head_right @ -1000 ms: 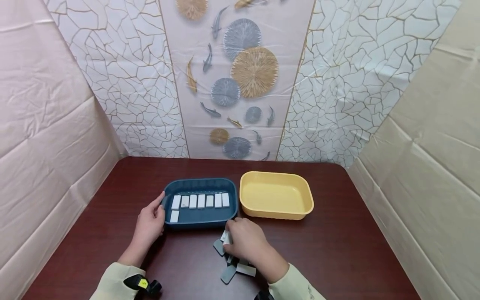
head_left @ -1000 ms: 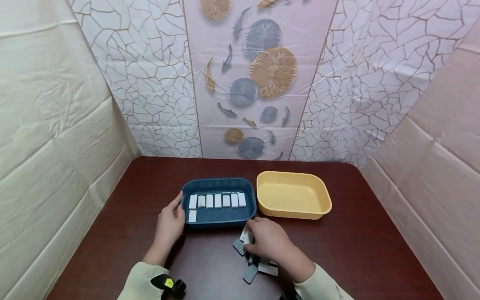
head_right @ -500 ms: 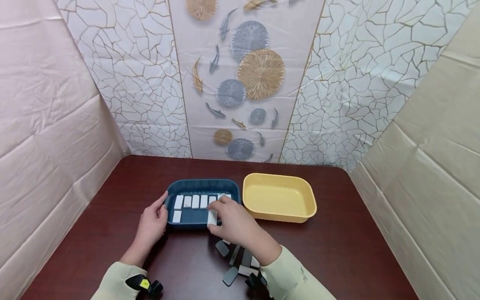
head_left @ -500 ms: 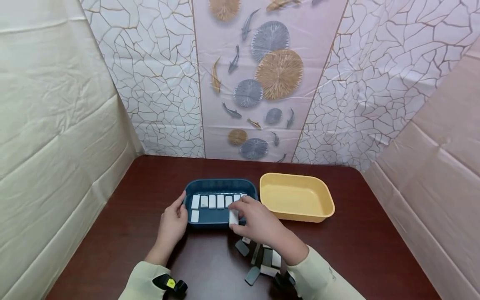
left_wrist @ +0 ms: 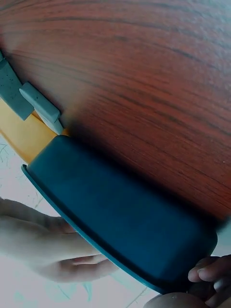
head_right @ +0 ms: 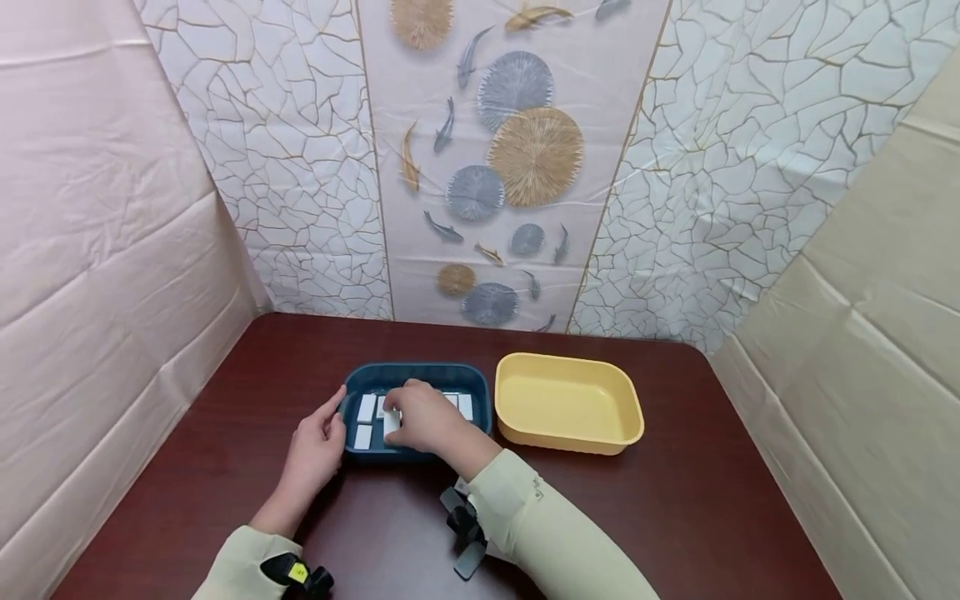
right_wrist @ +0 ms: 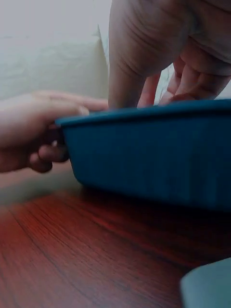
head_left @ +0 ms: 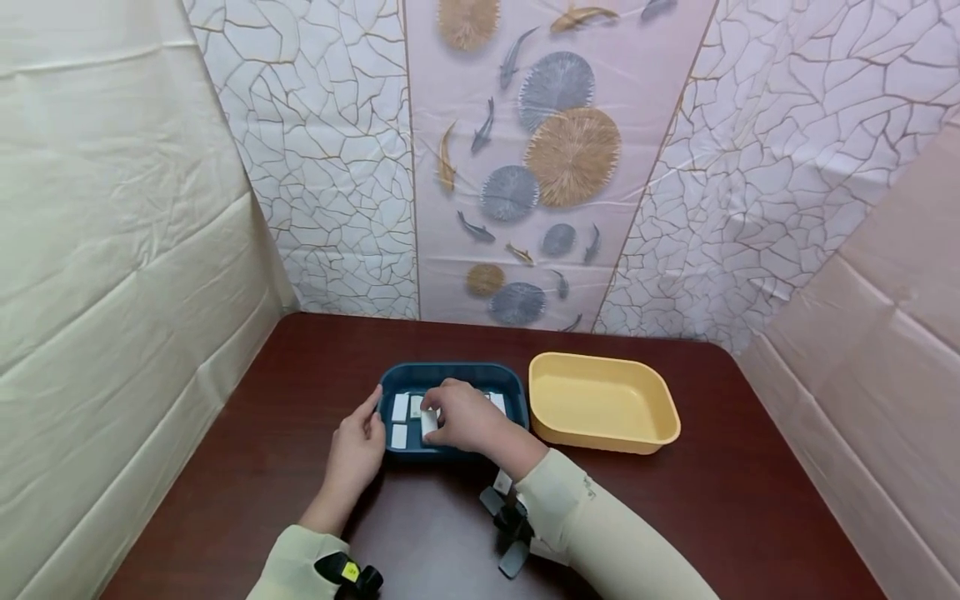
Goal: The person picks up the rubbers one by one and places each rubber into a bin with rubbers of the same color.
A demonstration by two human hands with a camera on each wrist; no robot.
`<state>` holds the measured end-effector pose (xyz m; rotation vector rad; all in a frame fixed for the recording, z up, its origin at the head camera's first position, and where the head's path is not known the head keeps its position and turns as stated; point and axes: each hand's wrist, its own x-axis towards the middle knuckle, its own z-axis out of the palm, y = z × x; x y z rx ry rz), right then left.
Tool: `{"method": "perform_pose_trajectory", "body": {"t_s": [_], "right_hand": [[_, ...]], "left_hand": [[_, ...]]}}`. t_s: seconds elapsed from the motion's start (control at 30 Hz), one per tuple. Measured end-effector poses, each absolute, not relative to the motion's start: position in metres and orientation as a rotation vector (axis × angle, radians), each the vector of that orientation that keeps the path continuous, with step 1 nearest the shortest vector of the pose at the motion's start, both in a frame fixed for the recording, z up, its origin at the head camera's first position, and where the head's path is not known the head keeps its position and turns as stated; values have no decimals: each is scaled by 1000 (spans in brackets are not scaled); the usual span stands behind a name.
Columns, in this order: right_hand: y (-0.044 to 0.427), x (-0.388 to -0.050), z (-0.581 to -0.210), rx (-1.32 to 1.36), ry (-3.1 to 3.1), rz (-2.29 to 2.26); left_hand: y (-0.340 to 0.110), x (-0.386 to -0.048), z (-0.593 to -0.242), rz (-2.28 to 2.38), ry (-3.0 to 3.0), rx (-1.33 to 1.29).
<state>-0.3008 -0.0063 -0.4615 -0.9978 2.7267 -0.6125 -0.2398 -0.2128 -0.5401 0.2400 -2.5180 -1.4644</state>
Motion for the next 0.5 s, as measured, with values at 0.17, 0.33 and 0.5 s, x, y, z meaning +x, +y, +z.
{"method": "perform_pose_trajectory", "body": {"t_s": [0.17,0.33,0.5], "right_hand": [[-21,-306,-474,-1028,2776,-373],[-29,-309,-481,-1020,2788,-267],[-38,-313,-485,-1032,2768,-254]], "left_hand": [[-209,-242,-541,-1452,-2522,231],[-207,-242,-538,-1419,-2514,237],[-209,-240,-536,-1410,-2504,248]]}}
